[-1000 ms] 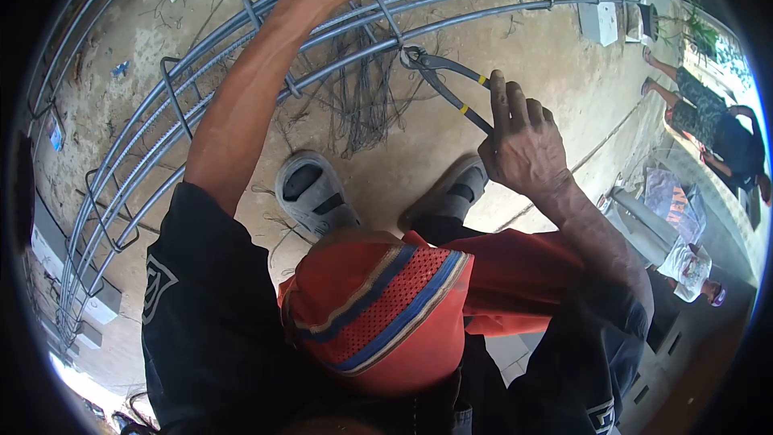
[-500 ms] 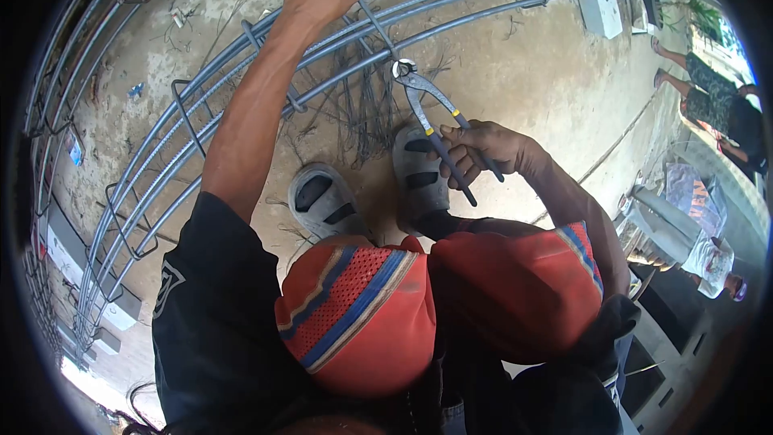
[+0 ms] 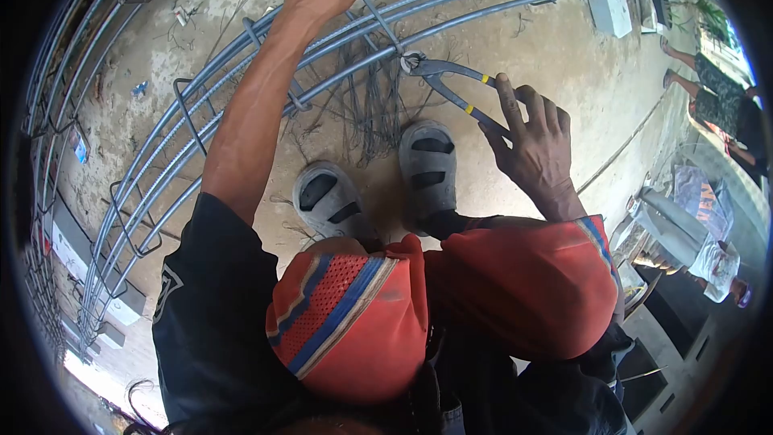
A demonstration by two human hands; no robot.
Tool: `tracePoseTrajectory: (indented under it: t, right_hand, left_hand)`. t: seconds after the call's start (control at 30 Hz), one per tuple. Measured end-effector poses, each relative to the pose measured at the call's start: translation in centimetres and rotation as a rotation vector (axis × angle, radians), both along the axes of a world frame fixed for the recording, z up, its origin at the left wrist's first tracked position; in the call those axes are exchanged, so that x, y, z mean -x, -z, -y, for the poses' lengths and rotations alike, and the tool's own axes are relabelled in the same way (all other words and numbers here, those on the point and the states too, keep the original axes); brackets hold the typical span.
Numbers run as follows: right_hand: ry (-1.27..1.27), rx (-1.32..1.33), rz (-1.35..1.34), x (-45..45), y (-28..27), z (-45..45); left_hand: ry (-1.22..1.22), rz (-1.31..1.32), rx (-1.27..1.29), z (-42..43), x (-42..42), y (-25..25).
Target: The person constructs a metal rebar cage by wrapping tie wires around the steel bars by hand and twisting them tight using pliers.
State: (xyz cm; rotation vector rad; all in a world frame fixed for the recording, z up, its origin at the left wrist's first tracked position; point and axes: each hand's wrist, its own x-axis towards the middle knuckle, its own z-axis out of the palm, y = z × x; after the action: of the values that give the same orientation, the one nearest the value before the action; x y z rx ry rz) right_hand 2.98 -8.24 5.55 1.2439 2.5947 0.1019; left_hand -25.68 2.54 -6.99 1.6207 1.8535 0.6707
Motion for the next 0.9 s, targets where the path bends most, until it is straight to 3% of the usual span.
tracePoseTrajectory:
  t: [0.03, 0.1, 0.17, 0.2, 0.3, 0.33, 0.43, 0.47, 0.5, 0.57, 0.63, 0.67, 0.77, 0.9]
  right_hand:
    - [0.01, 0.024, 0.021, -0.1, 0.8, 0.4]
    - [0.235, 0.511, -0.195, 0.3, 2.0, 0.2]
    - [1.166, 1.78, -0.644, 0.5, 0.3, -2.3]
    - [1.33, 2.469, -1.16, -2.4, 3.4, -1.5]
    - [1.305, 2.375, -1.149, -3.0, 7.1, 2.2]
    - [1.158, 2.17, -0.849, -2.9, 7.1, 1.7]
    - [1.163, 1.833, -0.667, -1.5, 4.3, 0.0]
    - [1.025, 1.859, -0.778, -1.5, 3.0, -0.6]
    - [0.837, 1.776, -0.67, -0.8, 1.5, -1.4]
    - [0.832, 1.45, -0.306, 1.9, -0.9, -1.7]
    - [0.546, 0.856, -0.309, 1.2, 0.4, 0.1]
    - [0.552, 0.765, -0.175, 1.2, 0.4, 0.2]
    - [0.043, 0.239, -0.285, -0.8, 1.6, 0.2]
    - [-0.015, 0.08, -0.117, -1.6, 3.5, -0.2]
  left_hand:
    - [-0.013, -0.014, -0.018, 0.0, -0.1, 0.1]
    - [-0.042, -0.026, -0.048, 0.3, -0.3, 0.2]
    - [-0.069, -0.026, -0.088, 0.5, -0.5, -0.1]
    - [-0.064, -0.02, -0.068, 0.7, -0.7, -0.2]
    - [-0.066, -0.023, -0.077, 0.2, -0.3, -0.3]
    - [-0.054, -0.02, -0.097, 0.4, -0.2, 0.0]
    - [0.004, -0.117, -0.039, -0.1, 0.4, 1.3]
    - [0.017, -0.163, 0.002, -0.1, 0.4, 1.6]
    - [0.017, -0.159, -0.012, -0.2, 0.2, 1.4]
    - [0.01, -0.156, -0.025, 0.1, 0.4, 0.9]
    - [0.007, -0.152, -0.053, 0.2, 0.4, 1.3]
    - [0.001, -0.148, -0.074, 0.0, 0.5, 1.3]
    - [-0.029, -0.024, -0.095, 0.3, 0.0, 0.3]
    - [-0.031, -0.044, -0.136, 0.3, -0.1, 0.3]
